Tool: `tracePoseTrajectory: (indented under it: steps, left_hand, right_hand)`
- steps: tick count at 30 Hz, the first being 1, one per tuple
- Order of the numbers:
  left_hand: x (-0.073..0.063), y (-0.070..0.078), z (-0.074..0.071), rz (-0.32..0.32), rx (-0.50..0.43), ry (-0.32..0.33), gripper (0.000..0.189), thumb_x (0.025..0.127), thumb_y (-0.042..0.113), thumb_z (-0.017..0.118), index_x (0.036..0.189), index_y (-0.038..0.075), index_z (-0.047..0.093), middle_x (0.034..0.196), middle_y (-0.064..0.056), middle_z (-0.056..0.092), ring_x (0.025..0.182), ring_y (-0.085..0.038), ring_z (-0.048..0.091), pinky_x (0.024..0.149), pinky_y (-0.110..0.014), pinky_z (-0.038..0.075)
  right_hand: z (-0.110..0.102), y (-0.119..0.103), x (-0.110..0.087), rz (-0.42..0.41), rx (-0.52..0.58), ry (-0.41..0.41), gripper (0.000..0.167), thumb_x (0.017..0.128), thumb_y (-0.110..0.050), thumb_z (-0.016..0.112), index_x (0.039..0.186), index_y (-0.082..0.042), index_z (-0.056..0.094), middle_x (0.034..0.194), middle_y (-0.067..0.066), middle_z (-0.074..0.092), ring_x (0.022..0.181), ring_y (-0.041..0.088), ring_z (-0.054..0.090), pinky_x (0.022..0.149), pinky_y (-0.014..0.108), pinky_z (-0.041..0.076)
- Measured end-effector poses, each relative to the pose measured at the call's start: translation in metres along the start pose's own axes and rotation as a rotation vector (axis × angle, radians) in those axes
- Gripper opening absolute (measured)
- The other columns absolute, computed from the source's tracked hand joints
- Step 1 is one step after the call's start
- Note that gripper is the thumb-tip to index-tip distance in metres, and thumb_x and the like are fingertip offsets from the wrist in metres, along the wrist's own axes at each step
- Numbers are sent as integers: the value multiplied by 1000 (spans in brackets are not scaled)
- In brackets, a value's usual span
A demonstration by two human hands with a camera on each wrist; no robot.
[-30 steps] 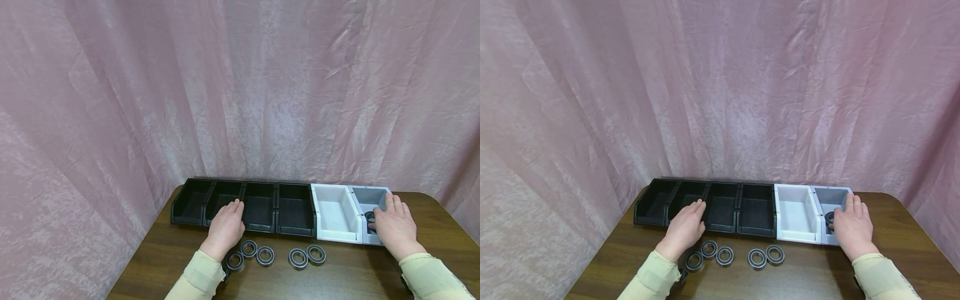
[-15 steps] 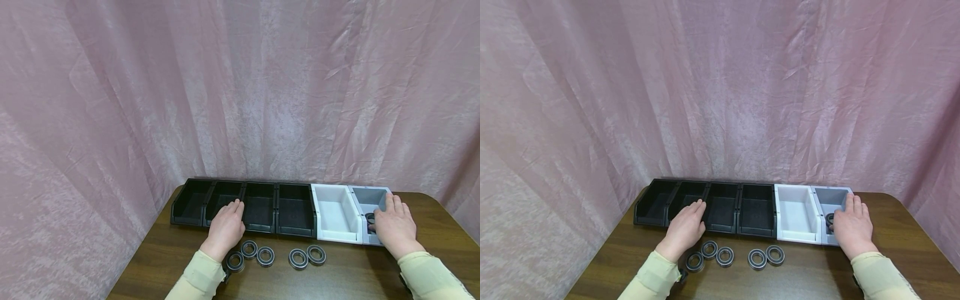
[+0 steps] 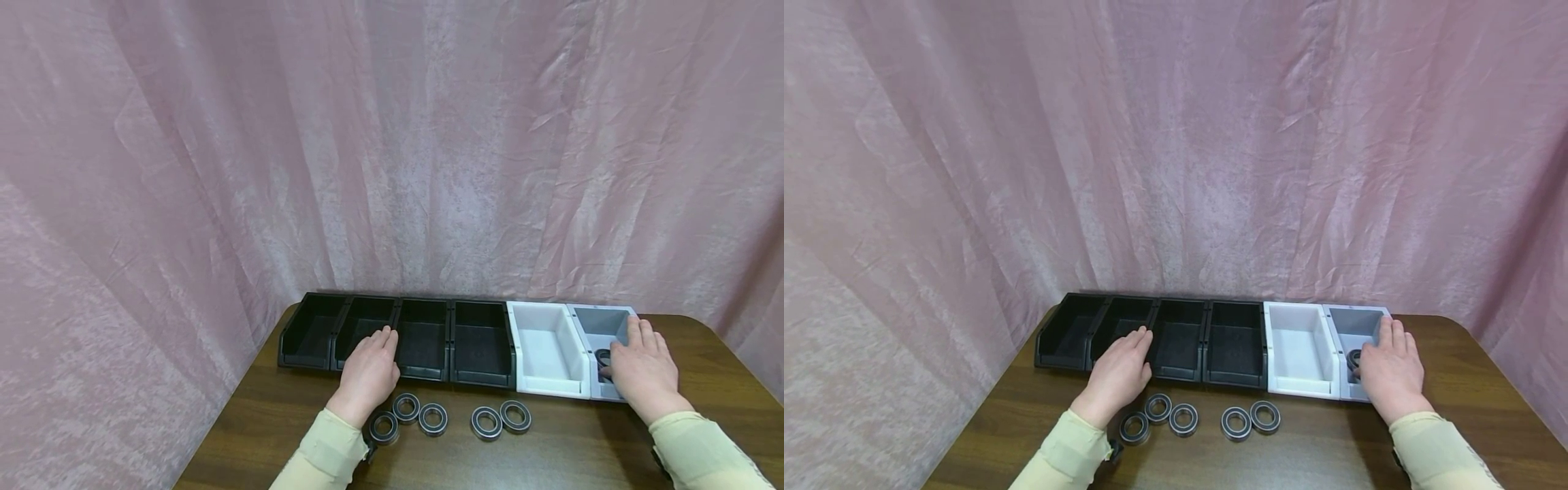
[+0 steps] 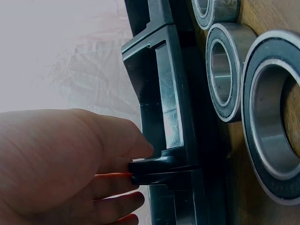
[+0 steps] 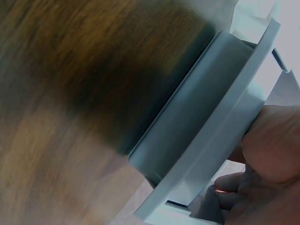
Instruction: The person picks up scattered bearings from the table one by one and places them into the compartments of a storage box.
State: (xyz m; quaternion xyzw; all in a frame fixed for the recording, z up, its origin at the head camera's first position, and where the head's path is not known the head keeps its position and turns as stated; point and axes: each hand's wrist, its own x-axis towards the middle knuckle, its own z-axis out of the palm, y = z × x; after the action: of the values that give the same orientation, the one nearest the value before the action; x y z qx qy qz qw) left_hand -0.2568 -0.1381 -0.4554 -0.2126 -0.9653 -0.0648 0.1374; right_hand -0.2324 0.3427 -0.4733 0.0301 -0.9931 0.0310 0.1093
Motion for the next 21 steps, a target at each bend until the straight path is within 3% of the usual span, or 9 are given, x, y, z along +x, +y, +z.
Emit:
tracePoseTrajectory:
  steps: [6, 12, 19, 21]
  left_hand:
    - [1, 0, 0, -2, -6, -5, 57, 99, 13, 79, 151, -4, 63, 159, -22, 58, 147, -37, 58, 124, -51, 44]
    - [1, 0, 0, 2, -6, 2, 57, 99, 13, 80, 150, -4, 63, 159, -22, 59, 146, -37, 59, 124, -50, 44]
    - [0, 0, -1, -6, 2, -9, 57, 99, 14, 80, 151, -4, 63, 159, -22, 59, 147, -37, 58, 124, -51, 44]
    - [0, 0, -1, -9, 2, -13, 58, 99, 14, 80, 151, -4, 63, 159, -22, 59, 147, -37, 58, 124, -51, 44]
  right_hand:
    - [-3, 4, 0, 5, 59, -33, 63, 98, -24, 81, 133, 24, 59, 157, 57, 21, 151, 70, 17, 126, 75, 20]
    - [-11, 3, -1, 22, 106, -53, 69, 103, -21, 75, 144, 27, 47, 158, 56, 22, 152, 70, 17, 127, 74, 16]
    - [-20, -11, -4, -1, 109, 79, 60, 106, -10, 65, 147, 27, 41, 157, 55, 28, 150, 69, 24, 128, 74, 16]
    - [-23, -15, -5, -2, 123, 105, 59, 108, -10, 62, 150, 26, 39, 159, 54, 26, 153, 68, 22, 131, 71, 11]
